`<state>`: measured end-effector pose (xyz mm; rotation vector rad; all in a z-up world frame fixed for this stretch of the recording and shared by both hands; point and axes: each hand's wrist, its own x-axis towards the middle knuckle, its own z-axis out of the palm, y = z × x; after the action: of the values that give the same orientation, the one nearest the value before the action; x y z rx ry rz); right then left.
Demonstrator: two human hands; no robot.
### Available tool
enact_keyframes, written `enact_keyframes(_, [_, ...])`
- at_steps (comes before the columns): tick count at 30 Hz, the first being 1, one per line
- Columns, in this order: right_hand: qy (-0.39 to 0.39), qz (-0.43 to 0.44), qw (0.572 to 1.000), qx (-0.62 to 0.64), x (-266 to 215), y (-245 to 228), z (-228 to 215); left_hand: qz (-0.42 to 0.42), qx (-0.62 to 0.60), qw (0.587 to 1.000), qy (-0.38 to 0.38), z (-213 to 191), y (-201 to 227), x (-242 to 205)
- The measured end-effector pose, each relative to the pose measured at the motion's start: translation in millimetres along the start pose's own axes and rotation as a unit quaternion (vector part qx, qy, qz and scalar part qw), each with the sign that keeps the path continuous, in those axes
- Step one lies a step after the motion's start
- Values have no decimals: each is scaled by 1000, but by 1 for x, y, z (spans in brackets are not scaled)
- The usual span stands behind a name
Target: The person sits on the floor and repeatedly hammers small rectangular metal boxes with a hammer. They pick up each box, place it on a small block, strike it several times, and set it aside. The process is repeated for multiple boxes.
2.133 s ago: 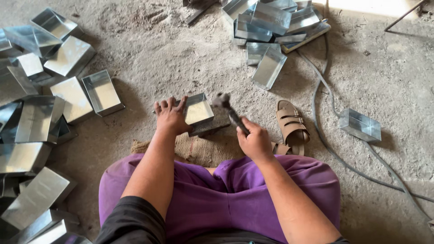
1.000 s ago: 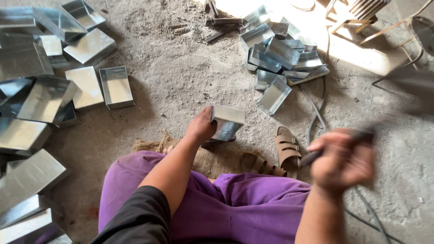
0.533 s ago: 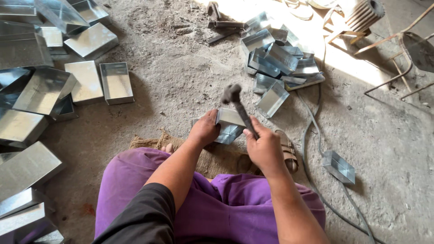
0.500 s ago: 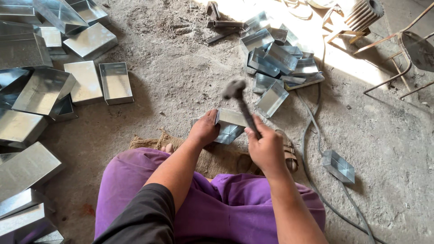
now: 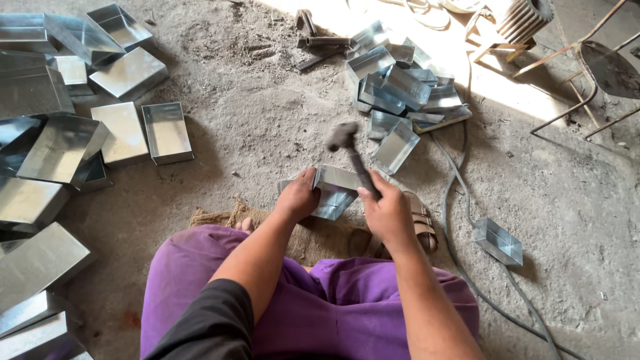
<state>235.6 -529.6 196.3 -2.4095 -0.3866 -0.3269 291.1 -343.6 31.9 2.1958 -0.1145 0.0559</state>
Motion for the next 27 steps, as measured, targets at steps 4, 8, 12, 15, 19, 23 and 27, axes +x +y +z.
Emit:
enact_keyframes(4, [70,17,959,275,-30,14,-6,47,54,997,23,-21,13,2])
enact_keyframes(8, [205,-49,935,286,-52,35,-14,169,242,955,30,-39,26,12])
enact_keyframes(12, [268,-78,924,261,-57,45,-24,88,368,923,-72,-28,24,5])
enact_keyframes(15, [258,-102,927,254,-53,46,-21,125,343,931,1,-18,13,7])
enact_keyframes(19, [181,-47,971,146,-44,47,5,107,358,927,-21,-12,4,9])
enact_keyframes(23, [41,-7,998,42,-40,51,27,91,377,921,-48,-12,11,9])
enact_keyframes(27, [78,31,994,76,-41,57,30,92,369,924,-44,-17,19,9])
